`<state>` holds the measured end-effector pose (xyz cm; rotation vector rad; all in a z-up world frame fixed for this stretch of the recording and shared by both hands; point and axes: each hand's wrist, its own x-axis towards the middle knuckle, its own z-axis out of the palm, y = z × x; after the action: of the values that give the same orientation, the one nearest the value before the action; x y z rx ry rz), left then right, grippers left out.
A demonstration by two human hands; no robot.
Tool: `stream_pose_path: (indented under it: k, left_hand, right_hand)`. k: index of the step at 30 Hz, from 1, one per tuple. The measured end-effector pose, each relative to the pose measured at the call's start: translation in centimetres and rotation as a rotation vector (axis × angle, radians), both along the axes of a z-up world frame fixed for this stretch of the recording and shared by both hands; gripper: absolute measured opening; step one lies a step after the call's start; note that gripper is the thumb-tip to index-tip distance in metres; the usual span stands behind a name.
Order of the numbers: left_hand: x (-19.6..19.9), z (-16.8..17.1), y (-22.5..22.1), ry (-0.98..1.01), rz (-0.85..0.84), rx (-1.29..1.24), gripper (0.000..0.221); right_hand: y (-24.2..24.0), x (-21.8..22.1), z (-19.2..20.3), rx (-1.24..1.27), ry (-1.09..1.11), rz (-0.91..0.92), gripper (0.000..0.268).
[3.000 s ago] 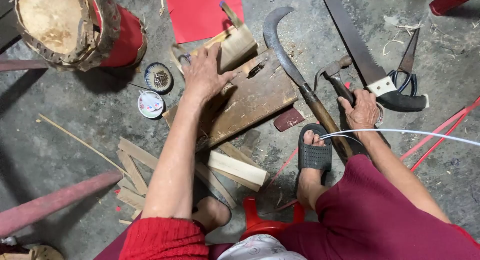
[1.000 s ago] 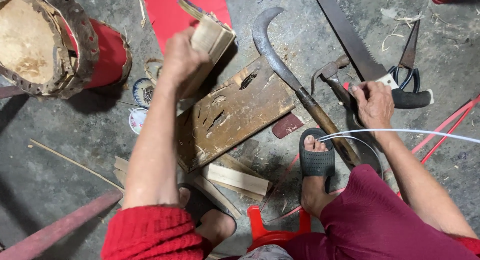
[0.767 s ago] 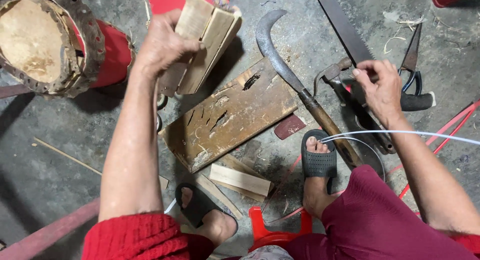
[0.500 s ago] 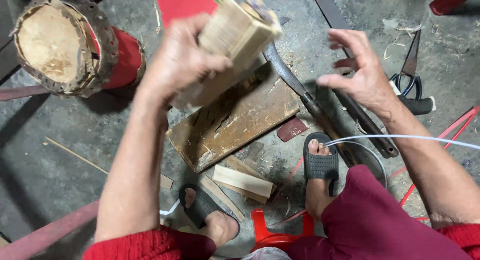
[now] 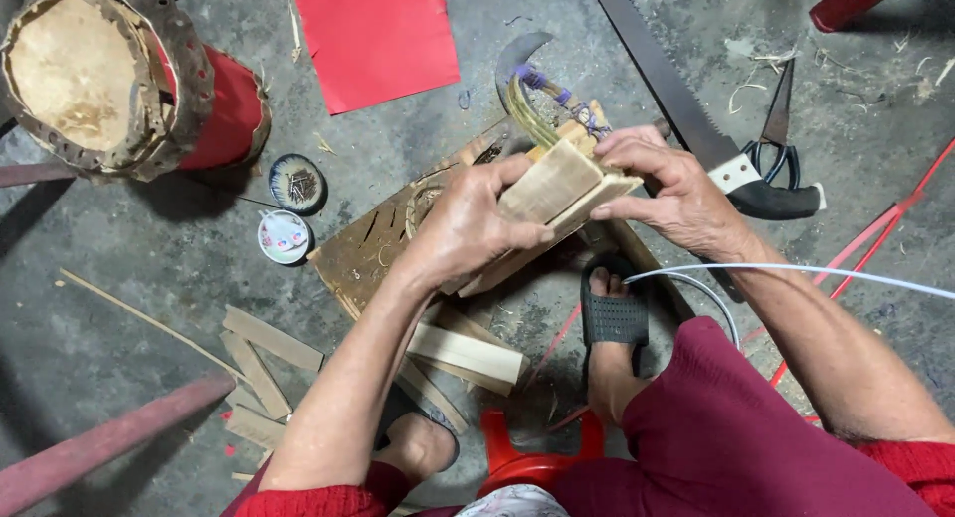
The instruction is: Assembling and adjusting wooden components of a small instrument using a hammer, blade, and manual fitting techniques.
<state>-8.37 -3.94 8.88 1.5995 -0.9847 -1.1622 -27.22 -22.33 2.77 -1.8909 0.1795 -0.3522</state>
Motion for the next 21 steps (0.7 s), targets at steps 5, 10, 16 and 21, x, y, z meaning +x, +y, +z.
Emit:
stream_pose_path:
  k: [5,10,16,21]
  left_hand:
    - [-1.2,0.0,1.0,-0.001,0.036,-0.072,0.047]
    - [-2.8,-0.4,1.3,0.098,0.203,-0.090,0.024]
    - [-3.6,-0.2,1.2,0.078,0.305,-0.069,0.018]
    - [-3.3,-0.9,2.2,0.109,0.266,-0.057,0.014]
  right_hand:
    - [0.3,-0.7,0.7,0.007,-0.028,0.037,0.024]
    - [1.2,-0.7,0.9,0.037,-0.032,0.059,0.022]
    - [1.4,-0.9,0.7,0.004,-0.043,0.066,0.023]
    - [1.5,-0.6,1.1,-0.039,-0.109,0.061,0.021]
